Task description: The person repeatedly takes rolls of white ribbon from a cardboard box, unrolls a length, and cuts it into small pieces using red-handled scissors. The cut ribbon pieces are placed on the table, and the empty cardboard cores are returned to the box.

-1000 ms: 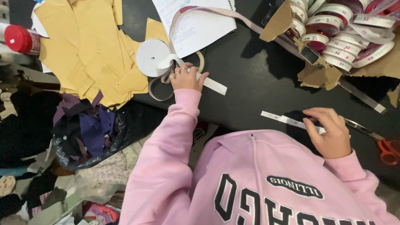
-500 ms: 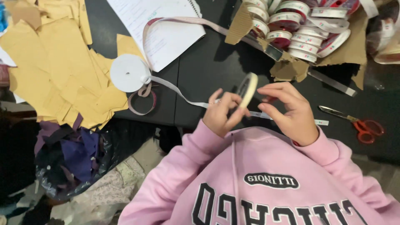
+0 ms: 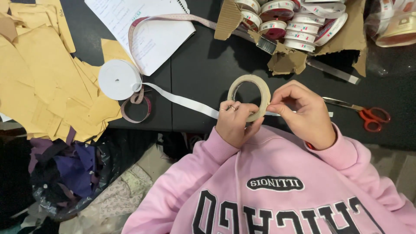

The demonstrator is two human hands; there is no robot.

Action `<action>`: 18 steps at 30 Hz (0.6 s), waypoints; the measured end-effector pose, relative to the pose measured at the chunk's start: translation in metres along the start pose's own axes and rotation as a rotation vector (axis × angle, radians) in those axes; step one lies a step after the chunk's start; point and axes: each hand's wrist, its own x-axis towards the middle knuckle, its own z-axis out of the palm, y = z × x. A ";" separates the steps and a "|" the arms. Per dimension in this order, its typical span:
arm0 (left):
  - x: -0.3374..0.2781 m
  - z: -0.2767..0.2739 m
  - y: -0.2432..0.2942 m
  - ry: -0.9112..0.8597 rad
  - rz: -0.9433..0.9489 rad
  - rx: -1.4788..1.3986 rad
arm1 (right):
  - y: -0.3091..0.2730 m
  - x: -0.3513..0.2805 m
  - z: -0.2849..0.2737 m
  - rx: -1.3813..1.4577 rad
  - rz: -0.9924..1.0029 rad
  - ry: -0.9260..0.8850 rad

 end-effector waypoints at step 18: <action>0.009 -0.003 0.004 -0.023 -0.061 0.314 | 0.012 0.000 -0.007 -0.048 0.036 0.162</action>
